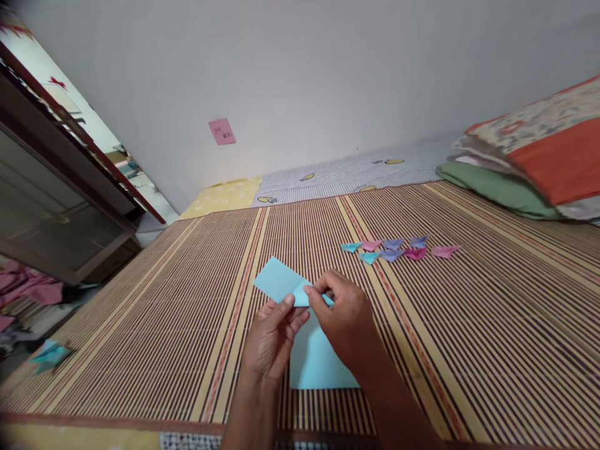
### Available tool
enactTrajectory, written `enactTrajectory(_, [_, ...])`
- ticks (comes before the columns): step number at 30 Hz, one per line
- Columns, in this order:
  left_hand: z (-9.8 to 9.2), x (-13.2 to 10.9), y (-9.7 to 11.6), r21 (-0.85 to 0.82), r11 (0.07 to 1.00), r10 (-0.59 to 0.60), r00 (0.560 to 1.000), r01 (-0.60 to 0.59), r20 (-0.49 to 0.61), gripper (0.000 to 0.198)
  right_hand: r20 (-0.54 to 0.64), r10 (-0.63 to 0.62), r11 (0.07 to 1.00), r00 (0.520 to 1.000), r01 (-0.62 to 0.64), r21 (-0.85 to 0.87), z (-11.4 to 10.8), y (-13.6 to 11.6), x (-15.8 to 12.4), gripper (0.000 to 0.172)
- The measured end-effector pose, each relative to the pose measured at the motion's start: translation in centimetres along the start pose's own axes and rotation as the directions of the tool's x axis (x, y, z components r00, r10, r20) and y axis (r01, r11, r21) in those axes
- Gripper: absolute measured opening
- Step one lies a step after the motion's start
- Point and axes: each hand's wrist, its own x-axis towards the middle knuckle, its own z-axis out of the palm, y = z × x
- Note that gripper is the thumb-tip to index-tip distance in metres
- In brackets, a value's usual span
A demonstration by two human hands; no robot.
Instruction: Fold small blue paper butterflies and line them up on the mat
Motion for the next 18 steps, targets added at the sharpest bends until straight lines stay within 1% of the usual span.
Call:
enactTrajectory(3, [0.08,0.02,-0.01,0.014,1.0,0.006,1.0,-0.005,-0.026,0.031,-0.021,-0.002,1.0,1.0,0.001,-0.018,0.15,0.04,0.06,0.024])
enactTrajectory(6, [0.17,-0.05,-0.03,0.027,0.999,0.019,0.999,-0.018,-0.03,0.033,-0.05,0.051,0.998,0.997,-0.05,0.026,0.2,0.02,0.15,0.014])
enactTrajectory(9, [0.23,-0.14,-0.13,0.053,0.998,0.037,0.999,-0.036,-0.009,0.033,0.01,0.091,0.987,0.996,-0.091,0.13,0.06,-0.06,0.25,0.011])
enactTrajectory(12, [0.16,-0.14,-0.31,0.086,0.994,0.06,0.998,-0.06,0.01,0.032,0.063,0.109,0.972,0.992,-0.12,0.201,-0.12,-0.12,0.32,0.016])
enactTrajectory(15, [0.02,-0.12,-0.51,0.138,0.985,0.1,0.995,-0.101,0.012,0.032,0.074,0.131,0.958,0.989,-0.145,0.248,-0.19,-0.15,0.34,0.016])
enactTrajectory(18, [-0.02,-0.16,-0.62,0.189,0.972,0.143,0.99,-0.142,0.007,0.031,0.066,0.133,0.958,0.989,-0.145,0.248,-0.15,-0.19,0.32,0.016])
